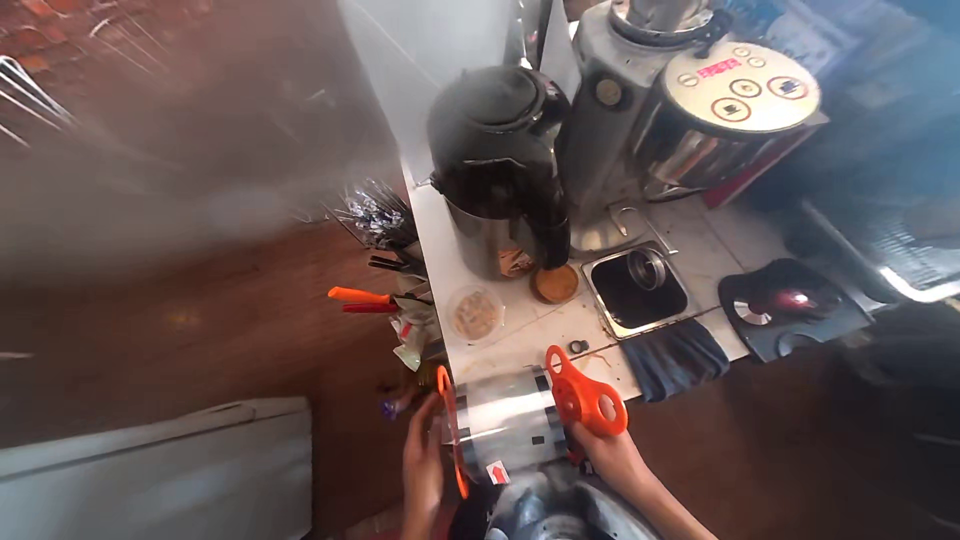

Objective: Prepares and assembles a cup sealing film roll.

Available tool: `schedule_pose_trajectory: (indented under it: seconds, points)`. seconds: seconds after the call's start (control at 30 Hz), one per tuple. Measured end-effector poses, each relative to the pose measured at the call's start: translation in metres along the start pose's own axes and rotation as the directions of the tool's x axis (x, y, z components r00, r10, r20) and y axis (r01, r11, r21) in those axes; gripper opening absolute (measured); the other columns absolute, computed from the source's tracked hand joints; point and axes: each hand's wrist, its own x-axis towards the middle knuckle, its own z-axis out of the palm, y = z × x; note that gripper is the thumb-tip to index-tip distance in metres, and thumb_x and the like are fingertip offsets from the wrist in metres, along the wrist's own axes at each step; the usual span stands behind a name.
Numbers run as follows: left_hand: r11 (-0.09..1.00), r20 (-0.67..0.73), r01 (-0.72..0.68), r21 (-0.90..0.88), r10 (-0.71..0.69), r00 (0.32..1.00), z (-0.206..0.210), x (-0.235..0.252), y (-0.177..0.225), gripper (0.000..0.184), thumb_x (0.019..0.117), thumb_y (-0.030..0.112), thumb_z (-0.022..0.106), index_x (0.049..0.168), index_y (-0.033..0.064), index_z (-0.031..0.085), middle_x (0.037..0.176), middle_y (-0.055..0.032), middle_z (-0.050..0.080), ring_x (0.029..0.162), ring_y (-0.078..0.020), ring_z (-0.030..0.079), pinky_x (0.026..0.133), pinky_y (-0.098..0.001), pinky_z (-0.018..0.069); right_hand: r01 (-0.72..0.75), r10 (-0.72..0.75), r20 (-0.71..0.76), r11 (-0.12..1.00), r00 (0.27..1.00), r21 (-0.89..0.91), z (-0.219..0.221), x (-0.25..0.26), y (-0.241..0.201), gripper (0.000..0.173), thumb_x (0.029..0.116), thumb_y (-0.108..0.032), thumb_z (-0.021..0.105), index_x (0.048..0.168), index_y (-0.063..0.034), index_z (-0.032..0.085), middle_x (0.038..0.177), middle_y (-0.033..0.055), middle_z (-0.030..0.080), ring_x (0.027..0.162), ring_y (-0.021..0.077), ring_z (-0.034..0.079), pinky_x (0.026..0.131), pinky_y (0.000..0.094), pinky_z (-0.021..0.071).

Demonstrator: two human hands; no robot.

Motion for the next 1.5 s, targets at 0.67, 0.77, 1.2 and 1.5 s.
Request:
schedule_pose_trajectory:
  seconds: [0.67,0.77,1.2,1.5]
  points:
    - [0.981,-0.066,-0.074,-0.179,0.063,0.996,0.022,0.005,-0.009,0.042,0.1011,0.017,0.041,0.133,-0.0084,0.049,0.115,-0.0047,0.068,0.097,-0.0038,0.068,0.086,-0.0242,0.0583,-0.065,0.071,0.13,0.997,0.989,-0.047,-0.008,0.019,-0.007,0.04,0.0845,-0.016,0.07,0.122,-0.0055,0.062,0.101,0.0003,0.073,0.093,0.0061,0.071,0.086,0.0292,0.0595]
    - [0.981,-0.075,-0.038,-0.189,0.024,0.997,0.018,0.002,-0.012,0.043,0.1021,0.016,0.038,0.138,-0.0066,0.047,0.121,-0.0056,0.065,0.099,-0.0032,0.065,0.086,-0.0232,0.0568,-0.083,0.082,0.108,0.997,0.991,0.009,-0.009,0.019,-0.007,0.042,0.0836,-0.014,0.069,0.124,-0.0041,0.061,0.102,0.0015,0.073,0.094,0.0073,0.071,0.087,0.03,0.0598]
    - [0.983,-0.024,-0.017,-0.184,0.013,1.0,0.018,0.001,0.003,0.04,0.1038,0.011,0.034,0.138,-0.0076,0.044,0.118,-0.0056,0.065,0.096,-0.0035,0.066,0.083,-0.0227,0.058,-0.129,0.161,-0.054,0.917,0.986,0.378,-0.018,0.013,-0.014,0.04,0.0826,-0.004,0.068,0.122,0.0012,0.06,0.103,0.0107,0.074,0.093,0.0198,0.074,0.083,0.0384,0.0638]
    - [0.983,-0.023,-0.045,-0.178,0.041,0.999,0.022,0.004,-0.007,0.034,0.1064,0.009,0.033,0.133,-0.0086,0.043,0.115,0.0003,0.064,0.101,0.0039,0.063,0.091,-0.0188,0.0547,0.478,-0.541,-0.173,0.825,0.823,-0.302,-0.097,0.035,-0.018,0.041,0.0819,-0.005,0.066,0.122,-0.0031,0.058,0.131,0.0084,0.066,0.109,0.0146,0.069,0.086,0.0335,0.0622]
